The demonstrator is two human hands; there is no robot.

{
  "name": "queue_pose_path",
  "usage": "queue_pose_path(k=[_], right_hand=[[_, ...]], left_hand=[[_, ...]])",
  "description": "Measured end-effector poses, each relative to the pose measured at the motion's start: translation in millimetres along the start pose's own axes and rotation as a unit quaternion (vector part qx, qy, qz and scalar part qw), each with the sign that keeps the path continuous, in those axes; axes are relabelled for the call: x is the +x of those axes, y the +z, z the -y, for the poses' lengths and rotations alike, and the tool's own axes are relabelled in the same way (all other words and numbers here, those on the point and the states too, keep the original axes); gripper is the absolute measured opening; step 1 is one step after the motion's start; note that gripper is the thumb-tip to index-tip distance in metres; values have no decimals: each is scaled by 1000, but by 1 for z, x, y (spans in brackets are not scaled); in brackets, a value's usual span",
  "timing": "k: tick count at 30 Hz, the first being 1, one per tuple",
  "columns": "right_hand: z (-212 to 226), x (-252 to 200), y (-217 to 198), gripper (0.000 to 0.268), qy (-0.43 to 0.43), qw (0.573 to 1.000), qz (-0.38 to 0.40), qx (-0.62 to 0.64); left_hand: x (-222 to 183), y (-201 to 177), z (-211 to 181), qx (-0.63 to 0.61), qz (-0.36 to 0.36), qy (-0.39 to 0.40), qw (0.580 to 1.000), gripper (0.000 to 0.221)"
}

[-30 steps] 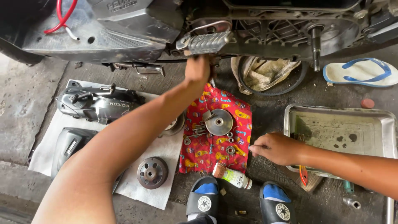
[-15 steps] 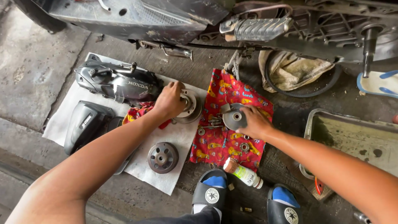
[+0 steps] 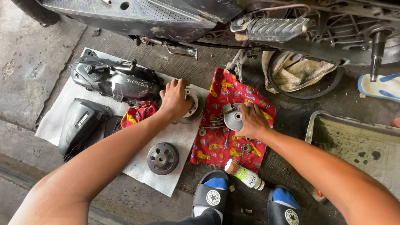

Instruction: Repairing and reassembling the CVT system of a scooter, including rollers and drive belt

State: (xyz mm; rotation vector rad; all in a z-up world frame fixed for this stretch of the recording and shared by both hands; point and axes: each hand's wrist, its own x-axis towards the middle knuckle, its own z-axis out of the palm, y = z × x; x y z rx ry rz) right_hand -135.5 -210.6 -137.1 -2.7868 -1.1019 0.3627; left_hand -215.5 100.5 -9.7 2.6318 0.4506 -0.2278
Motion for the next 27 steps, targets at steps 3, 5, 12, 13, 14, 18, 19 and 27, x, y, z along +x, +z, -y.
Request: queue_pose_path(k=[3, 5, 12, 13, 14, 18, 19, 27], right_hand=[[-3, -1, -20, 97, 10, 997, 58, 48], [-9, -3, -31, 98, 38, 985, 140, 89], [-17, -23, -101, 81, 135, 923, 226, 281], [-16, -29, -113, 64, 180, 830, 222, 478], [-14, -34, -124, 50, 212, 697, 206, 653], [-2, -54, -200, 65, 227, 600, 289, 710], [-4, -61, -211, 71, 248, 567, 277, 735], [-27, -135, -263, 85, 321, 607, 150, 711]], left_hand=[[-4, -3, -7, 0, -13, 0, 1000, 47], [-5, -1, -10, 5, -23, 11, 1000, 47], [3, 20, -41, -21, 4, 63, 998, 50], [-1, 21, -48, -101, 53, 99, 989, 50], [-5, 23, -56, -179, 101, 133, 969, 51], [-39, -5, -104, -261, 211, 142, 931, 67], [-46, -10, -119, -350, 255, 139, 891, 67], [-72, -13, -187, -575, 317, 142, 740, 25]])
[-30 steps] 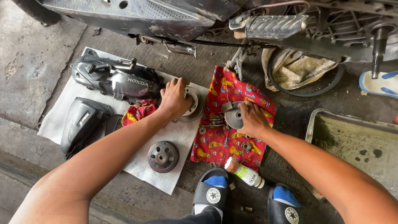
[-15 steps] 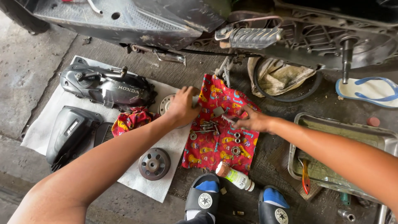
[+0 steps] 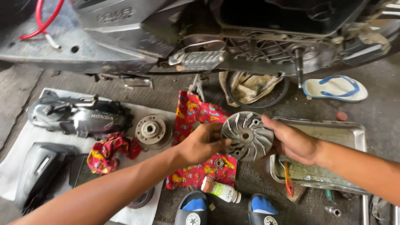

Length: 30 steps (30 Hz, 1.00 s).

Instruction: Repairing and reassembling the CVT system of a scooter, including rollers and drive belt

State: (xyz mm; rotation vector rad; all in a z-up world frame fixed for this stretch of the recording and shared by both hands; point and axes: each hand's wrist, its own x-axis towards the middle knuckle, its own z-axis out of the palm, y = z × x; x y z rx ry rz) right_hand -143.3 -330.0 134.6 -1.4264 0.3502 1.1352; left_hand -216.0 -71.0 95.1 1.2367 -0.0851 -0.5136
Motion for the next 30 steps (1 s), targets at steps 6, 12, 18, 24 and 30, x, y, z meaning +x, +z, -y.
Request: queue_pose_path(k=[6, 12, 18, 24, 30], right_hand=[[-12, -55, -14, 30, -184, 966, 29, -181], [-15, -76, -11, 17, -218, 929, -57, -294], [1, -87, -4, 47, -417, 800, -175, -396], [10, -94, 2, 19, -526, 694, -197, -451], [11, -99, 4, 17, -567, 642, -194, -479]], left_hand=[[-17, 27, -38, 26, 70, -30, 997, 22], [-18, 33, -60, 108, 61, -32, 992, 21], [-15, 36, -60, 103, 42, -25, 994, 18], [-20, 42, -63, 119, 38, -31, 992, 24], [-23, 44, -66, 130, 39, -32, 990, 27]])
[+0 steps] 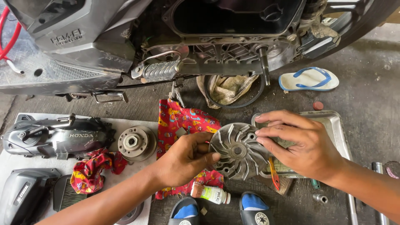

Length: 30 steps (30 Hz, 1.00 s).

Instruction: Repairing and reassembling the CVT system of a scooter, including rollers and drive belt

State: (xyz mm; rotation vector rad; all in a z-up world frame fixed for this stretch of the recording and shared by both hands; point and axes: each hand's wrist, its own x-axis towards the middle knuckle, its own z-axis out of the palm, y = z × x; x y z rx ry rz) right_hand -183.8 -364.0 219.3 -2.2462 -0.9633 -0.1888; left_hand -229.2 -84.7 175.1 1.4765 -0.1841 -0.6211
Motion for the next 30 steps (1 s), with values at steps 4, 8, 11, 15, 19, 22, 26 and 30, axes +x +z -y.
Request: queue_pose_path(k=[4, 8, 11, 15, 19, 22, 26, 30], right_hand=[[1, 2, -2, 19, 0, 1000, -2, 13], [3, 4, -6, 19, 12, 1000, 7, 25], [3, 4, -9, 19, 13, 999, 6, 38], [2, 2, -10, 12, -10, 1000, 6, 20], [3, 2, -8, 18, -51, 998, 22, -7], [2, 2, -6, 16, -69, 997, 21, -31], [-2, 2, -5, 13, -104, 991, 19, -77], [-5, 0, -5, 13, -120, 989, 6, -90]], left_hand=[[1, -1, 0, -10, 5, 5, 1000, 24], [1, -2, -3, -24, 16, 17, 999, 25], [2, -3, -1, -48, 14, 15, 999, 25], [4, -3, 2, -44, 4, 20, 999, 28], [3, -4, -1, -27, 1, 18, 999, 25], [3, -4, -1, -20, 1, 13, 1000, 21], [3, -3, 1, -31, 3, 5, 1000, 22], [3, -3, 1, -36, -3, 6, 999, 25]])
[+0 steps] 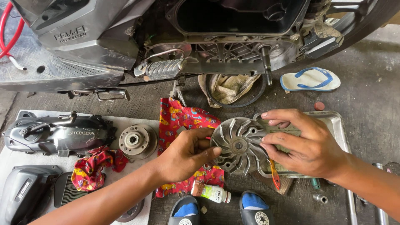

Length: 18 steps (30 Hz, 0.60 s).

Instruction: Repairing and reassembling the CVT system of a scooter, including rollers and drive belt

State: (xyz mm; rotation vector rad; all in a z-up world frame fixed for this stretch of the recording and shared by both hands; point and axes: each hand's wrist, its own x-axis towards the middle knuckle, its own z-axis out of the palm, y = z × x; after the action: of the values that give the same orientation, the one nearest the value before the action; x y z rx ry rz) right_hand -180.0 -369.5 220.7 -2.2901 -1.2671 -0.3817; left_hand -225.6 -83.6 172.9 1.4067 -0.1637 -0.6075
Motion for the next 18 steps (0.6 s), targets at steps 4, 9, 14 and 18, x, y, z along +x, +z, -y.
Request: queue_pose_path(k=[4, 9, 14, 18], right_hand=[[-1, 0, 0, 14, 0, 1000, -1, -7], [-4, -2, 2, 15, -3, 1000, -1, -6], [-6, -4, 3, 16, 1, 1000, -2, -7], [-6, -6, 4, 15, 0, 1000, -5, -10]], left_hand=[[0, -1, 1, 7, -1, 7, 1000, 26], [0, -1, -1, 12, -6, 6, 1000, 27], [0, -1, 1, 13, -6, 12, 1000, 29], [-1, 0, 0, 18, -4, 12, 1000, 29]])
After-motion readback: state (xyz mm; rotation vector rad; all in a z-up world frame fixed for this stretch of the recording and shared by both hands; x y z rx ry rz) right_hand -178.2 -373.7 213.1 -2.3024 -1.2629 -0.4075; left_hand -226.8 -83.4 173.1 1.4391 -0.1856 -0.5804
